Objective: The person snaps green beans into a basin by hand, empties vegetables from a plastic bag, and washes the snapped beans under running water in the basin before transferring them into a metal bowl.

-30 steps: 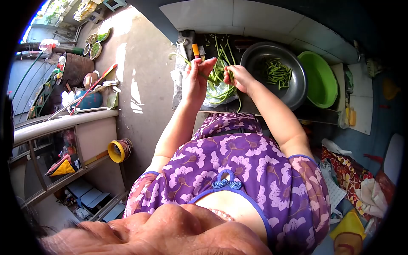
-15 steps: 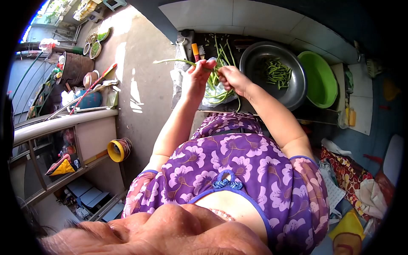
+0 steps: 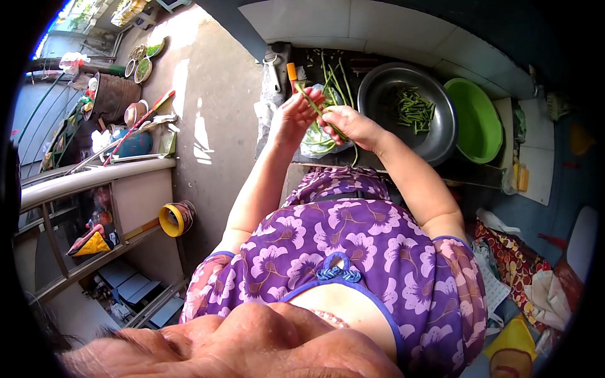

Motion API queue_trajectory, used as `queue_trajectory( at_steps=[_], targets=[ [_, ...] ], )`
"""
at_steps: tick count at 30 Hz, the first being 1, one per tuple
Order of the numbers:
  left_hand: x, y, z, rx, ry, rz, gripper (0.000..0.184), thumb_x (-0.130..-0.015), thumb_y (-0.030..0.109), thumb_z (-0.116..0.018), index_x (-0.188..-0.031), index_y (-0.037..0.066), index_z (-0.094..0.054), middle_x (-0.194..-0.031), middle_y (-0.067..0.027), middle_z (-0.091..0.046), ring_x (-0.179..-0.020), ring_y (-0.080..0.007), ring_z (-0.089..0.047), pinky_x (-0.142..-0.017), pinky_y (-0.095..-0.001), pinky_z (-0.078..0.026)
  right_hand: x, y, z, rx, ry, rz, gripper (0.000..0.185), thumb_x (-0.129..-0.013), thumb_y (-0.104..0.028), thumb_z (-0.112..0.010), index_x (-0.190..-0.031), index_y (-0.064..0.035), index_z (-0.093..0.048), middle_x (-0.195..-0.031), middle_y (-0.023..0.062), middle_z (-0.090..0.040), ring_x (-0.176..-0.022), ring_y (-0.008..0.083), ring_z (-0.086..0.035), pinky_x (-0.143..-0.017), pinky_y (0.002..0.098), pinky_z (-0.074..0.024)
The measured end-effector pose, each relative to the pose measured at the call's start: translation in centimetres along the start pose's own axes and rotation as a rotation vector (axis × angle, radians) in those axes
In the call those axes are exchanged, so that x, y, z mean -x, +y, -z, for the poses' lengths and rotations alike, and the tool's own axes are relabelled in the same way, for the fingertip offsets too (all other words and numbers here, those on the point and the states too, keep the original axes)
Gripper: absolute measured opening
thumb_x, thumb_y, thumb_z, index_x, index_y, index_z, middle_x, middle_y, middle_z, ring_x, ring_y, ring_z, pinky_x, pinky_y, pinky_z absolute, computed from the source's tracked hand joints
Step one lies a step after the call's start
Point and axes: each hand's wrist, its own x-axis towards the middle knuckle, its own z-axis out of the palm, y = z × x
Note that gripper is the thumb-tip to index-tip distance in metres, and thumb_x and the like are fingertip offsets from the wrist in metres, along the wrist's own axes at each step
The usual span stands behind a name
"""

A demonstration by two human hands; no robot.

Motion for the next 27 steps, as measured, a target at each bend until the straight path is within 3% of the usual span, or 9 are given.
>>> queue_trajectory(
  at_steps=[2,6,7,9,12,17,21,25,27],
  targets=[
    [-0.3,-0.1,-0.1,0.010,0.039,-0.124,0.023,-0.091,0.018,-0.060,-0.105,0.000,-0.060,-0.097,-0.0120,-0.068,-0.094,-0.0206,-0.065,-0.087,-0.0309,-0.049,-0.4,0.0,-0.5,-0.038,0.141,0.003,0.022,-0.098,-0.022,-0.042,-0.085,-0.0069,-0.051,-0.067,-0.0018,-0.046,-0.051,0.0076,-0.041,-0.047,0.0203,-0.0360],
    [0.0,-2.3,-0.5,-0.049,0.003,-0.169,0.022,-0.092,0.020,-0.059,-0.104,0.002,-0.061,-0.097,-0.0104,-0.068,-0.091,-0.0161,-0.064,-0.086,-0.0285,-0.046,-3.1,2.8,3.0,-0.654,0.345,-0.184,0.018,-0.094,-0.019,-0.043,-0.080,-0.0083,-0.048,-0.063,-0.0013,-0.044,-0.050,0.0097,-0.040,-0.046,0.0228,-0.0363],
    [0.3,-2.3,-0.7,-0.068,0.015,-0.142,0.022,-0.093,0.021,-0.059,-0.104,0.002,-0.061,-0.098,-0.0094,-0.068,-0.091,-0.0152,-0.064,-0.086,-0.0284,-0.045,-3.3,3.0,3.8,-0.819,0.327,-0.163,0.016,-0.092,-0.017,-0.045,-0.080,-0.0077,-0.051,-0.065,0.0011,-0.051,-0.053,0.0120,-0.049,-0.048,0.0257,-0.0439],
    [0.6,-2.4,-1.2,-0.097,0.043,-0.094,0.023,-0.093,0.021,-0.058,-0.106,0.003,-0.062,-0.101,-0.0073,-0.067,-0.091,-0.0133,-0.063,-0.088,-0.0281,-0.044,-1.8,2.6,3.3,-0.635,0.436,-0.100,0.018,-0.093,-0.018,-0.046,-0.086,-0.0059,-0.057,-0.073,0.0044,-0.059,-0.063,0.0150,-0.059,-0.056,0.0288,-0.0519],
    [0.8,-3.0,0.0,-0.203,0.037,0.032,0.034,-0.090,0.026,-0.062,-0.116,0.006,-0.061,-0.114,-0.0041,-0.063,-0.107,-0.0123,-0.055,-0.090,-0.0295,-0.043,0.3,0.0,0.7,-0.416,0.182,-0.079,0.021,-0.095,-0.023,-0.050,-0.098,-0.0048,-0.060,-0.083,0.0054,-0.063,-0.071,0.0152,-0.062,-0.065,0.0293,-0.0544],
    [0.3,-1.4,-0.1,-0.081,-0.011,0.135,0.040,-0.089,0.022,-0.062,-0.124,0.004,-0.053,-0.110,-0.0079,-0.065,-0.099,-0.0161,-0.061,-0.090,-0.0295,-0.046,0.7,0.5,0.3,-0.154,0.043,-0.042,0.016,-0.096,-0.024,-0.050,-0.093,-0.0078,-0.053,-0.070,-0.0035,-0.046,-0.056,0.0045,-0.040,-0.048,0.0182,-0.0342],
    [-0.3,1.0,0.0,-0.178,-0.035,-0.096,0.032,-0.095,0.020,-0.054,-0.119,0.000,-0.053,-0.099,-0.0134,-0.068,-0.097,-0.0210,-0.065,-0.089,-0.0335,-0.050,1.2,1.6,0.2,-0.004,0.026,0.023,0.017,-0.096,-0.023,-0.048,-0.092,-0.0075,-0.051,-0.068,-0.0048,-0.043,-0.053,0.0036,-0.036,-0.047,0.0175,-0.0306],
    [-0.1,-0.7,-0.8,-0.234,-0.116,-0.174,0.023,-0.094,0.017,-0.055,-0.111,0.003,-0.058,-0.095,-0.0130,-0.068,-0.094,-0.0217,-0.066,-0.090,-0.0350,-0.049,-1.2,2.8,1.7,-0.760,0.139,-0.173,0.013,-0.094,-0.016,-0.046,-0.088,-0.0060,-0.051,-0.065,-0.0048,-0.040,-0.052,0.0052,-0.037,-0.045,0.0188,-0.0312],
    [0.1,-0.5,-0.9,-0.048,-0.178,-0.133,0.020,-0.094,0.018,-0.055,-0.108,0.004,-0.058,-0.095,-0.0136,-0.068,-0.094,-0.0226,-0.066,-0.091,-0.0355,-0.048,-2.0,3.2,2.0,-0.910,0.317,-0.204,0.014,-0.093,-0.014,-0.044,-0.084,-0.0060,-0.051,-0.063,-0.0025,-0.045,-0.053,0.0072,-0.042,-0.049,0.0205,-0.0390]
  ],
)
